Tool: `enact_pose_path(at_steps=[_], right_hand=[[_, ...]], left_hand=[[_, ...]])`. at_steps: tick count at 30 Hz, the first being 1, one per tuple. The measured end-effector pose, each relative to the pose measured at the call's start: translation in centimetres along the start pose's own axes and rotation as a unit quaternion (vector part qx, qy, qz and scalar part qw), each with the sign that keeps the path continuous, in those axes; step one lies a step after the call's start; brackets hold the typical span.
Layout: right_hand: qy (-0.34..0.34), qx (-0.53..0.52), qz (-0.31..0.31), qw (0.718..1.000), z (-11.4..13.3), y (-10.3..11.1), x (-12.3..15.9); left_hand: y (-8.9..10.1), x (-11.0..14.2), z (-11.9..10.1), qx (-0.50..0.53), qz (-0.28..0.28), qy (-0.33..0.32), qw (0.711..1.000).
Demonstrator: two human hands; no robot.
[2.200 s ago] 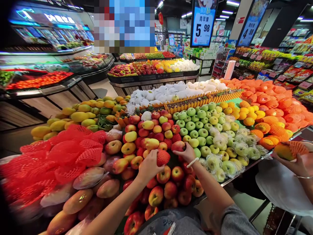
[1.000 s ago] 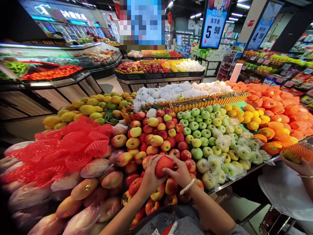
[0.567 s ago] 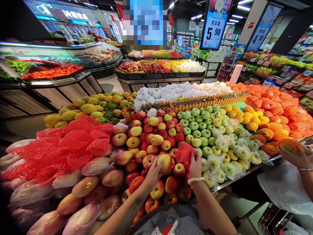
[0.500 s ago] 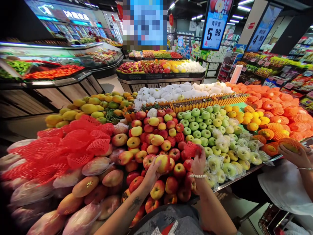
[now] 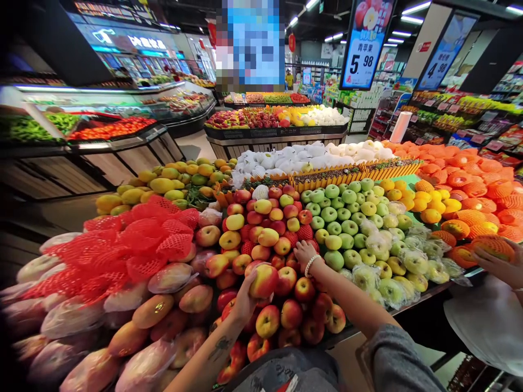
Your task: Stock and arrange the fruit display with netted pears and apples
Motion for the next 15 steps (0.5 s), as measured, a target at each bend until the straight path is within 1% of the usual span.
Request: enact_pose_path(at_steps=[2,5,7,9,12,13,15], right_hand=[[-0.004,0.007,-0.003,1.000,-1.1,0.6,-0.7],[-0.023,0.010,-0.008,1.000,-3.0,1.6,-1.0],[-0.023,0.003,-0.003,1.000,-3.3,1.9,-0.6],[-0.017,-0.010,-0.002,1.000,-2.5,2.3,0.2],[-0.002,-0.036,-0.026,0.999,0.0,3.1,1.9],[-0.002,-0.049,-0.034,0.998,1.0,3.3,2.5],[-0.017,-0.075,-0.024,0.997,2.7,3.2,3.5]], left_hand=[[-0.1,0.3,0.1,0.012,0.009,0.017,1.000],[0.0,0.6,0.0,0.018,0.011,0.033,0.999],[0.4,0.6,0.1,0.012,-0.004,0.041,0.999],[1.1,0.6,0.1,-0.001,-0.026,0.045,0.999],[2.0,0.4,0.0,-0.033,-0.035,0.035,0.998],[2.2,0.2,-0.2,-0.049,-0.033,0.024,0.998],[2.6,-0.1,-1.1,-0.100,-0.037,-0.025,0.994]])
Point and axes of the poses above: each hand's wrist, its own x-axis away from the middle knuckle, its own y-axis out of the back of the hand, z = x × y, the point moved 8 cm from there along -x, towards the middle knuckle, and after that the axes turned 4 degrees about x, right-handed, at the moved point
